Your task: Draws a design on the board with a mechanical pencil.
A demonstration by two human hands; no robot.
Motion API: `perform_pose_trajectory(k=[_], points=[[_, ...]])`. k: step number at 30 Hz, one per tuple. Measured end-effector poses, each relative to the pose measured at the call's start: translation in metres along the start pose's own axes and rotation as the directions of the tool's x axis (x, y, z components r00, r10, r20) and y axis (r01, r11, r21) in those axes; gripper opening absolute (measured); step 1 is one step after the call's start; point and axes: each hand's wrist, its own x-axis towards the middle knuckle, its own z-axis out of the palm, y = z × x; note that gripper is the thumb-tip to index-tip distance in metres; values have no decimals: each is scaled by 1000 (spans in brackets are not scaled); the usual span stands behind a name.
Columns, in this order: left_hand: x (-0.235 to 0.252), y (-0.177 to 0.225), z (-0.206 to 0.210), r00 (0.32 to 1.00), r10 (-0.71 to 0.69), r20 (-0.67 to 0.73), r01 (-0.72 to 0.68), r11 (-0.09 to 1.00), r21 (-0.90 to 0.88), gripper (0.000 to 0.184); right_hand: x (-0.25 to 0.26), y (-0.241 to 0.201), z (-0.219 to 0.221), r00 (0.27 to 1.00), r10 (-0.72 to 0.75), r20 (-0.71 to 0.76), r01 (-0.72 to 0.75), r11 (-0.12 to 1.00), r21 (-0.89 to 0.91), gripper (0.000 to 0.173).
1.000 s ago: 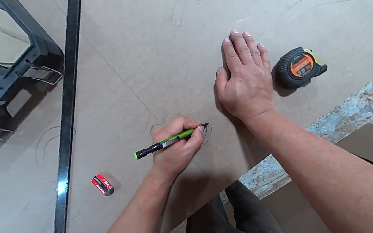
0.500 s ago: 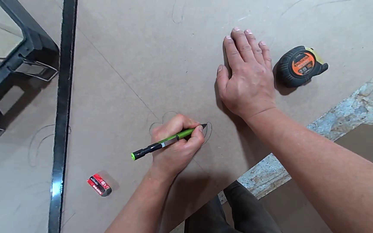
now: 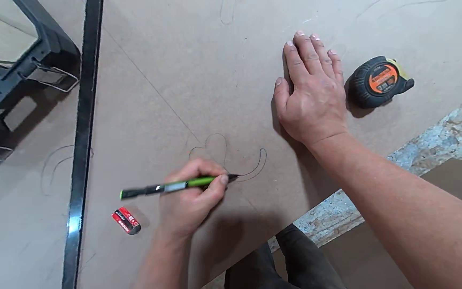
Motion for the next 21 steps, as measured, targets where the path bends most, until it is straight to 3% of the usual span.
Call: perform_pose_trajectory(k=[5,9,12,16,19,21], points=[[-75,-8,4,937,-105,-334,101,994,-28,12,-2,-1,-1,1000,-14,24,14,1000,-2,61],[-77,-6,16,933,-76,-352,99,994,49,5,-3,-1,-3,999,-30,16,30,999,-16,61],[-56,-8,-9,969,-102,-225,120,990,68,9,-2,-2,-3,999,-21,25,22,999,-26,61],[-11,-11,-50,992,-114,63,115,993,-19,24,-2,-1,-2,999,-14,34,15,999,-36,60],[17,-15,-68,955,-3,295,26,997,-73,20,0,0,-4,999,-7,52,10,999,-49,61],[21,-13,-78,917,0,399,14,999,-31,14,1,0,-5,998,-6,68,9,999,-47,62]])
